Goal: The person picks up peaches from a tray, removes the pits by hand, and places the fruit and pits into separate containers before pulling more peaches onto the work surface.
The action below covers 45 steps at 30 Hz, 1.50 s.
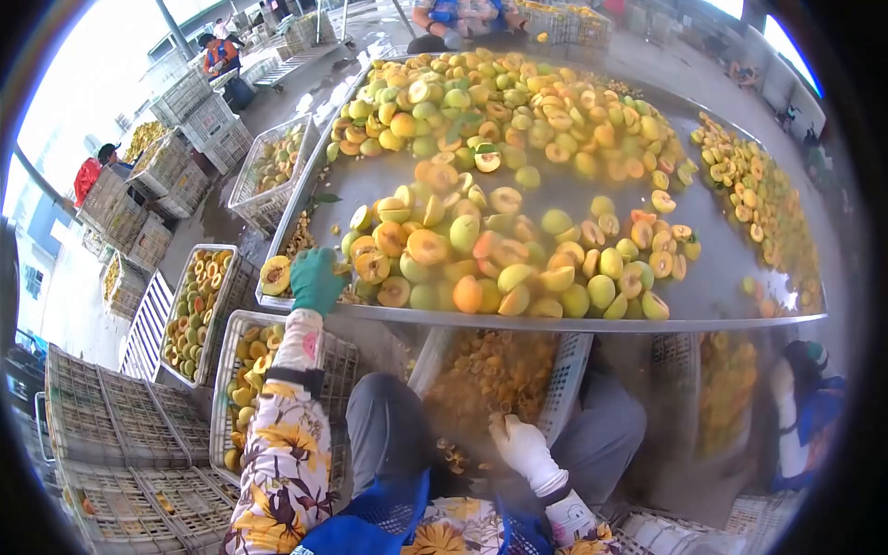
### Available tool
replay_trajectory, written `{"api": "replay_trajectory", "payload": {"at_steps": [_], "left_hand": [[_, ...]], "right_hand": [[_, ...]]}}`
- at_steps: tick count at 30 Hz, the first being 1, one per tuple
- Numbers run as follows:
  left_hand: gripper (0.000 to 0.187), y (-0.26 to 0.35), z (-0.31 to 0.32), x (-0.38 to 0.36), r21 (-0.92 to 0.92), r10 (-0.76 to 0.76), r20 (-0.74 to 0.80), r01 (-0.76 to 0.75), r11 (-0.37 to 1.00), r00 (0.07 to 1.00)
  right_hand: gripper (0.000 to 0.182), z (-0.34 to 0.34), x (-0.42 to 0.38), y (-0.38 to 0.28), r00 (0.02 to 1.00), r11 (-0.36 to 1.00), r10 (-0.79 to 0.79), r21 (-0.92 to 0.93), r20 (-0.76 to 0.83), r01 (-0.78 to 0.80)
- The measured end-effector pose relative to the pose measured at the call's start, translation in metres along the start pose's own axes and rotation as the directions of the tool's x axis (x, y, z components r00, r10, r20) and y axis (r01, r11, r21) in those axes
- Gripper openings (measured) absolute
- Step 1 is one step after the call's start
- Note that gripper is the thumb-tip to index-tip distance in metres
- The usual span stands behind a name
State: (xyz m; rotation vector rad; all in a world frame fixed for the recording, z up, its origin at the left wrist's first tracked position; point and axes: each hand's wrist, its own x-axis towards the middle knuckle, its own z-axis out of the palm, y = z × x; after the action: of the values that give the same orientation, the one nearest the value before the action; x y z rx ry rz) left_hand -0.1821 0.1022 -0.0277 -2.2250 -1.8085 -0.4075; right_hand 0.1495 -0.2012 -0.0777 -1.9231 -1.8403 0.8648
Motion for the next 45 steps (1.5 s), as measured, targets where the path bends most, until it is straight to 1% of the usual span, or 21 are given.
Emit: {"api": "replay_trajectory", "payload": {"at_steps": [1, 2, 3, 4, 6, 9, 12, 14, 15, 16, 18, 19, 20, 22, 28, 31, 34, 37, 40, 43, 45], "left_hand": [[0.037, -0.002, 0.001, -0.011, -0.466, -0.180, -0.003, 0.158, 0.871, 0.984], [0.035, -0.003, 0.003, -0.025, -0.818, -0.339, 0.075, 0.252, 0.517, 0.938], [0.033, -0.003, 0.004, -0.039, -0.968, -0.437, 0.211, 0.249, 0.031, 0.874], [0.027, 0.025, -0.044, -0.053, -0.921, -0.490, 0.366, 0.233, -0.313, 0.791], [0.027, 0.043, -0.043, -0.089, -0.757, -0.330, 0.491, 0.208, -0.620, 0.806], [0.036, 0.101, -0.095, -0.130, -0.532, -0.102, 0.554, 0.257, -0.807, 0.826], [0.046, 0.133, -0.107, -0.166, -0.387, 0.058, 0.527, 0.300, -0.872, 0.848], [0.051, 0.152, -0.119, -0.185, -0.764, -0.043, 0.387, 0.294, -0.575, 0.921], [0.053, 0.159, -0.121, -0.192, -0.711, -0.016, 0.398, 0.297, -0.637, 0.917], [0.055, 0.165, -0.124, -0.200, -0.654, 0.010, 0.409, 0.301, -0.694, 0.913], [0.039, 0.178, -0.126, -0.205, -0.698, -0.040, 0.401, 0.277, -0.661, 0.915], [0.036, 0.181, -0.132, -0.206, -0.627, -0.019, 0.449, 0.300, -0.719, 0.893], [0.034, 0.184, -0.140, -0.207, -0.551, 0.002, 0.495, 0.316, -0.772, 0.869], [0.039, 0.185, -0.163, -0.203, -0.155, 0.173, 0.624, 0.338, -0.928, 0.762], [0.041, 0.190, -0.126, -0.215, -0.430, 0.052, 0.540, 0.329, -0.841, 0.840], [0.035, 0.192, -0.132, -0.213, -0.412, -0.010, 0.621, 0.315, -0.855, 0.783], [0.024, 0.204, -0.112, -0.219, -0.873, -0.398, 0.399, 0.209, -0.442, 0.826], [0.021, 0.206, -0.111, -0.215, -0.940, -0.487, 0.319, 0.204, -0.275, 0.813], [0.016, 0.199, -0.118, -0.203, -0.789, -0.351, 0.601, 0.463, -0.404, 0.718], [0.015, 0.197, -0.109, -0.200, -0.782, -0.310, 0.592, 0.437, -0.444, 0.744], [0.014, 0.212, -0.108, -0.198, -0.754, -0.405, 0.593, 0.304, -0.582, 0.696]], "right_hand": [[0.037, -0.001, 0.001, -0.005, 0.999, 0.999, -0.036, 0.029, -0.020, 0.036], [0.035, -0.001, 0.001, -0.009, 0.999, 0.999, -0.037, 0.017, -0.001, 0.037], [0.034, 0.000, 0.004, -0.012, 0.998, 0.997, -0.065, 0.045, -0.028, 0.066], [0.034, 0.001, 0.006, -0.016, 0.995, 0.993, -0.089, 0.071, -0.055, 0.093], [0.032, -0.001, 0.008, -0.034, 0.979, 0.976, -0.114, 0.167, -0.167, 0.141], [0.026, -0.013, 0.008, -0.065, 0.961, 0.927, -0.117, 0.320, -0.252, 0.197], [0.028, -0.029, -0.011, -0.093, 0.995, 0.764, 0.042, 0.644, -0.090, 0.026], [0.030, -0.029, -0.025, -0.102, 0.996, 0.737, -0.015, 0.672, -0.090, 0.072], [0.031, -0.028, -0.030, -0.106, 0.994, 0.720, -0.047, 0.687, -0.095, 0.100], [0.029, -0.025, -0.036, -0.106, 0.980, 0.763, -0.097, 0.619, -0.173, 0.185], [0.026, -0.019, -0.042, -0.107, 0.916, 0.853, -0.206, 0.396, -0.343, 0.340], [0.025, -0.016, -0.044, -0.109, 0.872, 0.878, -0.268, 0.269, -0.410, 0.397], [0.020, -0.025, -0.050, -0.118, 0.911, 0.918, -0.231, 0.235, -0.341, 0.321], [0.022, -0.020, -0.051, -0.117, 0.900, 0.932, -0.254, 0.159, -0.354, 0.325], [0.020, -0.024, -0.054, -0.125, 0.899, 0.932, -0.261, 0.151, -0.351, 0.330], [0.022, -0.022, -0.051, -0.121, 0.907, 0.922, -0.274, 0.182, -0.319, 0.342], [0.023, -0.016, -0.046, -0.115, 0.918, 0.888, -0.275, 0.291, -0.285, 0.356], [0.024, -0.015, -0.040, -0.111, 0.930, 0.871, -0.293, 0.338, -0.223, 0.355], [0.025, -0.016, -0.028, -0.103, 0.919, 0.877, -0.331, 0.290, -0.212, 0.383], [0.026, -0.002, -0.025, -0.097, 0.929, 0.877, -0.282, 0.328, -0.240, 0.351], [0.027, 0.005, -0.019, -0.102, 0.945, 0.902, -0.208, 0.325, -0.254, 0.286]]}}
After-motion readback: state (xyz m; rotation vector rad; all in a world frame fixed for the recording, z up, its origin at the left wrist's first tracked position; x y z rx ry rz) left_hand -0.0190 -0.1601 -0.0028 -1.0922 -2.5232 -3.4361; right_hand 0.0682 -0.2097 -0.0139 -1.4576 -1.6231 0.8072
